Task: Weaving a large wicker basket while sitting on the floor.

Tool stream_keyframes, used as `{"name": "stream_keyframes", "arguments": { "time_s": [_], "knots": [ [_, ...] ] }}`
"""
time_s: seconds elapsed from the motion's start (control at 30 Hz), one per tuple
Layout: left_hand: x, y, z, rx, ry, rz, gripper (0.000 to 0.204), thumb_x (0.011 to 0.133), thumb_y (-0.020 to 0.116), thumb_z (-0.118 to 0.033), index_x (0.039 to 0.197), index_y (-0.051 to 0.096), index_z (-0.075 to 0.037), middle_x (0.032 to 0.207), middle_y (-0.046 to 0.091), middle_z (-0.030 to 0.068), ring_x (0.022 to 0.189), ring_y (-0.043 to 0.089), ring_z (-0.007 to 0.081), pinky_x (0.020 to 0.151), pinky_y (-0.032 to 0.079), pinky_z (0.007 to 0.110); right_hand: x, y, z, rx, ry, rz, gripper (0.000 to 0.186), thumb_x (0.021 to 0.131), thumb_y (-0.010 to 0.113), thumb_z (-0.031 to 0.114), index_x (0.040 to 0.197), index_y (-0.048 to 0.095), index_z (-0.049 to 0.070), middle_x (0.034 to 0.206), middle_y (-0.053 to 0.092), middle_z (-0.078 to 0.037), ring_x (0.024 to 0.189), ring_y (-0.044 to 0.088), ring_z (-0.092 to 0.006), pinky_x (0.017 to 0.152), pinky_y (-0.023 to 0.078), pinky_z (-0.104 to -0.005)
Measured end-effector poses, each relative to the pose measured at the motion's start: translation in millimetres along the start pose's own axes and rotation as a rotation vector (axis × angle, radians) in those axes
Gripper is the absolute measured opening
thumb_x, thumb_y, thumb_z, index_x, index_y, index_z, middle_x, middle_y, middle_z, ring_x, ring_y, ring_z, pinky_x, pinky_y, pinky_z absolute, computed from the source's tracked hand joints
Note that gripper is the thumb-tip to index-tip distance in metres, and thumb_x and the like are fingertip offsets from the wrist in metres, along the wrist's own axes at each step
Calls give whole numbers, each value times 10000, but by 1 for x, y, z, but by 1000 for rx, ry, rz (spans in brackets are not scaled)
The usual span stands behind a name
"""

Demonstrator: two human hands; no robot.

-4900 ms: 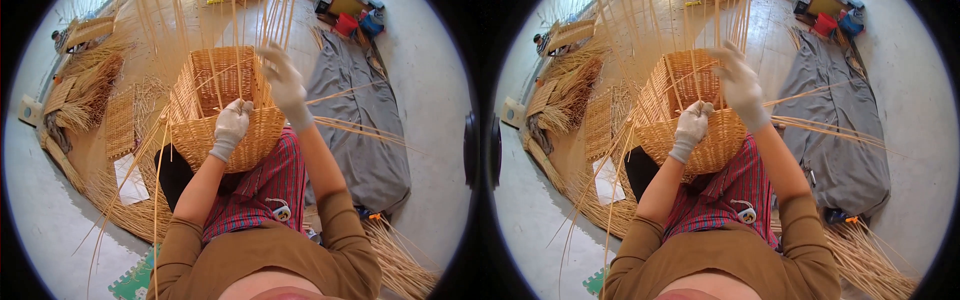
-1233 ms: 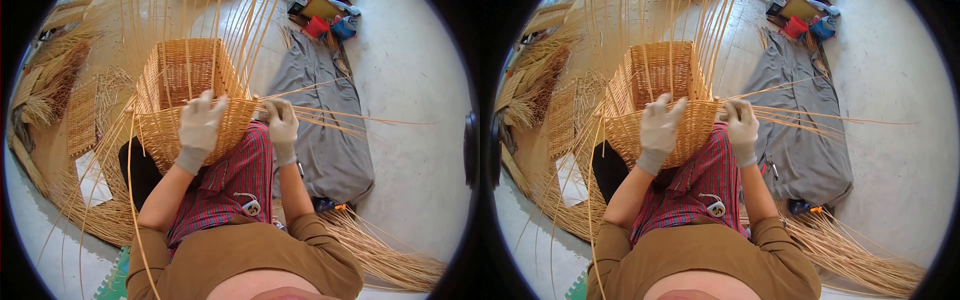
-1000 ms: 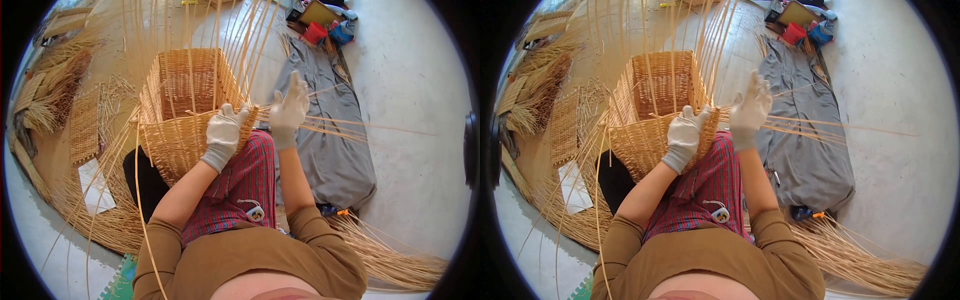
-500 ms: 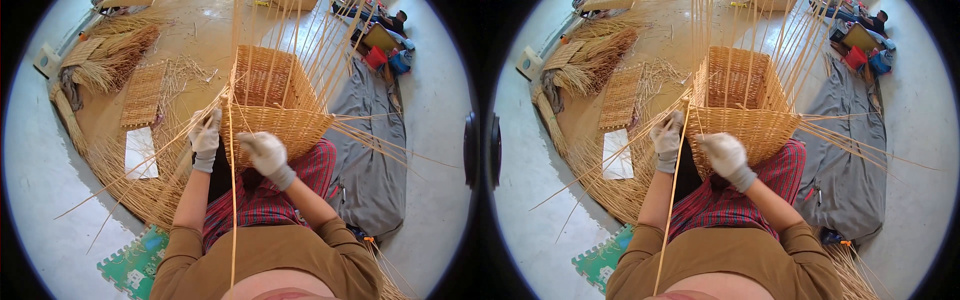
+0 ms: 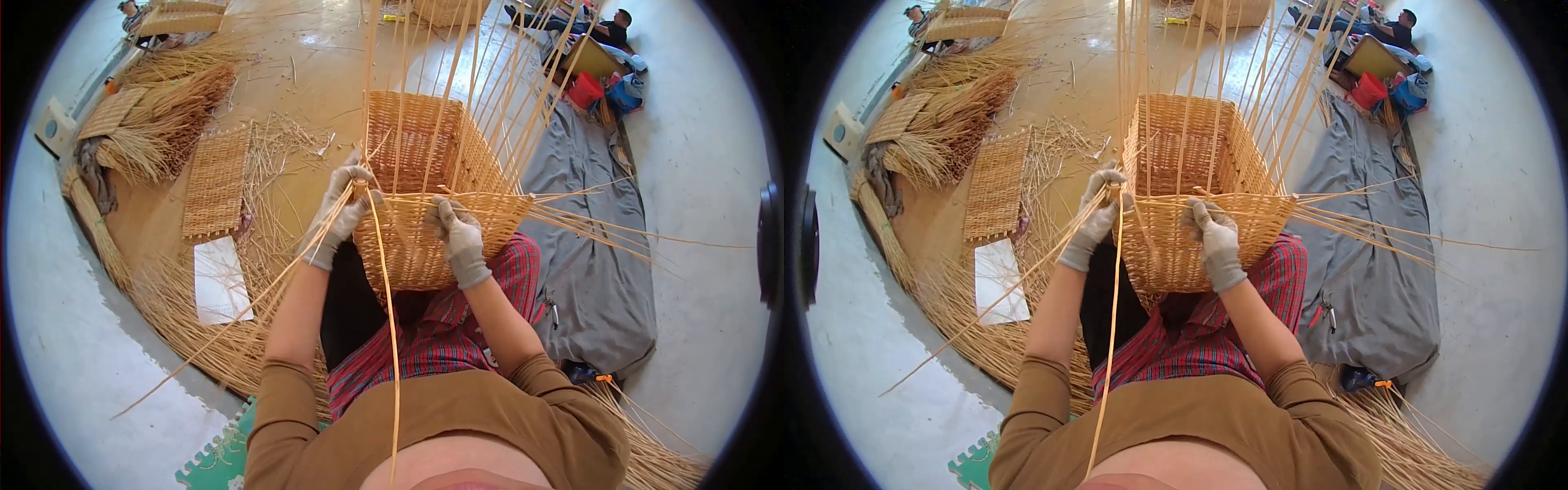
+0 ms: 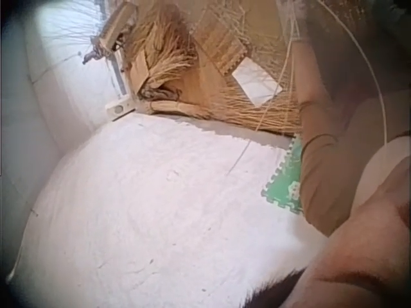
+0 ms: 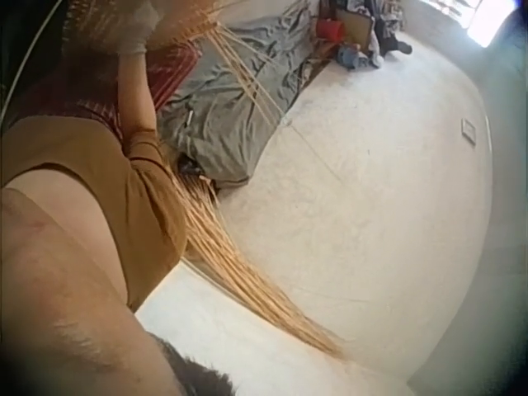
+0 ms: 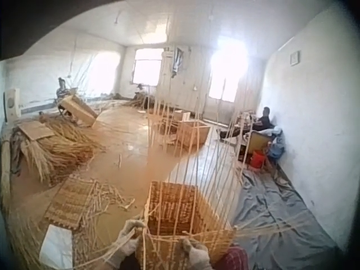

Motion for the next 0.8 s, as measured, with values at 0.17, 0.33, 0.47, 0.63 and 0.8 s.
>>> {"name": "stream_keyframes", "arguments": {
  "time_s": [0.17,0.33,0.47,0.63,0.8],
  "knots": [
    [-18,22,21,-227,-75,-301,280,926,769,-213,1080,565,-100,1115,546,26,974,547,124,878,496,302,-5,126,98,-885,-1172,135,501,947,606,-56,1426,565,86,1245,685,-169,979,698,-178,790,578,-286],
    [-22,16,27,-164,-113,-369,294,934,761,-178,1123,550,-103,1107,544,18,964,540,111,864,497,276,37,149,115,-496,-801,287,852,968,476,-101,1636,99,271,1392,591,-182,1070,688,-210,679,574,-238],
    [-18,25,25,-218,-36,-293,232,974,684,-64,1147,543,-127,1012,555,-37,893,582,65,794,511,229,19,71,79,-542,-547,505,609,1060,457,57,1605,243,223,1383,596,-180,1099,683,-226,698,584,-297],
    [-22,27,16,-127,-40,-398,205,983,681,-76,1140,554,-112,1019,561,-37,885,542,50,794,490,222,35,173,113,-1269,-1113,169,709,985,592,56,1588,276,254,1382,604,-190,1119,691,-294,820,595,-340],
    [-24,29,18,-145,-252,-502,356,962,718,-133,1252,516,-93,1085,575,3,913,588,100,798,520,256,39,95,101,-349,-735,373,576,985,610,127,1513,386,177,1365,603,-160,950,714,-262,708,586,-342]
  ]
}}
Point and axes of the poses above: each hand's wrist, its own x-axis towards the middle knuckle, its own y-axis out of the palm, z = x × y, the point moved 6 cm from there along x, towards the middle knuckle
